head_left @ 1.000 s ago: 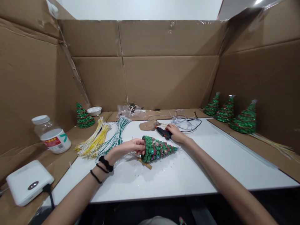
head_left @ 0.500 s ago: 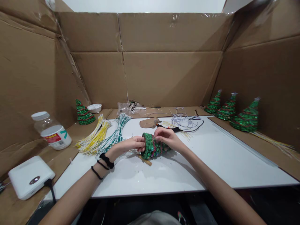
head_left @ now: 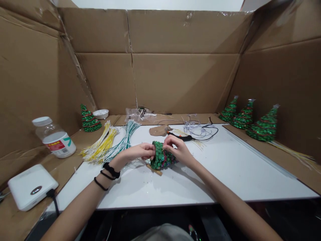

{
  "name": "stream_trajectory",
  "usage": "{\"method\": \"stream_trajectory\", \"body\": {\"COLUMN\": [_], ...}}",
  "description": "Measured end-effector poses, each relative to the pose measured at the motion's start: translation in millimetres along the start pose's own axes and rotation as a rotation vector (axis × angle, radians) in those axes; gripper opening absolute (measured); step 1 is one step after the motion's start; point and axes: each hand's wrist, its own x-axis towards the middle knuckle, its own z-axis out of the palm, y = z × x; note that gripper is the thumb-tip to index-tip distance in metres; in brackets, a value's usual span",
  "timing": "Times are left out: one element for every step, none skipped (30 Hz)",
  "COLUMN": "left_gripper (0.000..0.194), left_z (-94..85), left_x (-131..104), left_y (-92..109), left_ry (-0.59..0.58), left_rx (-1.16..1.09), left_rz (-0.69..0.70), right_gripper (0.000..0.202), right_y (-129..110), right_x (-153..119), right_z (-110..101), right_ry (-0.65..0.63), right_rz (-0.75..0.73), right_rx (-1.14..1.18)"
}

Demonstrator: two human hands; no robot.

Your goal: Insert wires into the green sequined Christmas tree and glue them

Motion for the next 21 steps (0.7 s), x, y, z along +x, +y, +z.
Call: {"method": "stream_trajectory", "body": {"left_gripper": [0.028, 0.028, 0.028, 0.028, 0.028, 0.028, 0.028, 0.028, 0.028, 0.029, 0.029, 0.029, 0.029, 0.029, 0.030, 0.030, 0.031, 0.031, 0.032, 0.034, 0.035], "left_z": [0.3, 0.6, 1.0, 1.3, 1.5, 1.5, 1.4, 1.2, 0.8, 0.4, 0.0, -0.3, -0.4, -0.5, -0.5, -0.5, -0.6, -0.7, -0.9, -1.2, -1.4], "left_x": [-0.7, -1.7, -2.9, -4.2, -5.7, -7.2, -8.6, -9.7, -10.6, -11.0, -11.1, -10.6, -9.7, -8.4, -6.8, -4.9, -3.0, -1.1, 0.6, 1.9, 2.9], "left_y": [1.1, 2.4, 4.2, 6.1, 8.2, 10.3, 12.1, 13.6, 14.6, 15.1, 14.9, 14.1, 12.7, 10.8, 8.5, 5.9, 3.3, 0.8, -1.3, -3.0, -4.2], "left_ry": [0.020, 0.037, 0.050, 0.059, 0.065, 0.067, 0.063, 0.053, 0.038, 0.023, 0.011, 0.004, 0.005, 0.006, 0.008, 0.007, 0.002, -0.006, -0.013, -0.014, -0.009], "left_rx": [0.044, 0.090, 0.137, 0.183, 0.228, 0.268, 0.303, 0.330, 0.347, 0.353, 0.350, 0.337, 0.316, 0.288, 0.251, 0.207, 0.157, 0.106, 0.061, 0.025, 0.003], "left_rz": [0.008, 0.017, 0.027, 0.037, 0.045, 0.047, 0.044, 0.036, 0.026, 0.015, 0.004, -0.009, -0.021, -0.033, -0.042, -0.049, -0.054, -0.056, -0.059, -0.064, -0.068], "right_gripper": [0.019, 0.020, 0.020, 0.020, 0.020, 0.021, 0.021, 0.021, 0.021, 0.021, 0.021, 0.021, 0.020, 0.021, 0.021, 0.021, 0.021, 0.022, 0.022, 0.023, 0.023], "right_y": [-0.6, -1.4, -2.3, -3.2, -4.0, -4.6, -5.0, -5.0, -4.9, -4.6, -4.2, -3.8, -3.3, -2.9, -2.6, -2.4, -2.3, -2.3, -2.5, -2.8, -3.2], "right_x": [-0.4, -0.7, -1.0, -1.2, -1.3, -1.4, -1.4, -1.5, -1.6, -1.7, -1.9, -2.1, -2.4, -2.6, -2.9, -3.2, -3.4, -3.6, -3.8, -3.9, -4.0], "right_z": [0.6, 1.4, 2.2, 3.1, 4.2, 5.3, 6.4, 7.5, 8.5, 9.4, 10.2, 10.8, 11.3, 11.7, 12.0, 12.3, 12.5, 12.7, 12.8, 12.8, 12.8], "right_ry": [0.005, 0.010, 0.013, 0.015, 0.017, 0.019, 0.021, 0.026, 0.031, 0.035, 0.039, 0.041, 0.042, 0.042, 0.042, 0.042, 0.042, 0.044, 0.045, 0.046, 0.047], "right_rz": [0.014, 0.028, 0.041, 0.051, 0.058, 0.062, 0.062, 0.059, 0.056, 0.052, 0.046, 0.041, 0.037, 0.032, 0.027, 0.022, 0.019, 0.015, 0.013, 0.013, 0.016], "right_rx": [0.006, 0.013, 0.018, 0.020, 0.020, 0.021, 0.022, 0.023, 0.025, 0.026, 0.025, 0.022, 0.019, 0.016, 0.015, 0.015, 0.016, 0.018, 0.020, 0.021, 0.023]}}
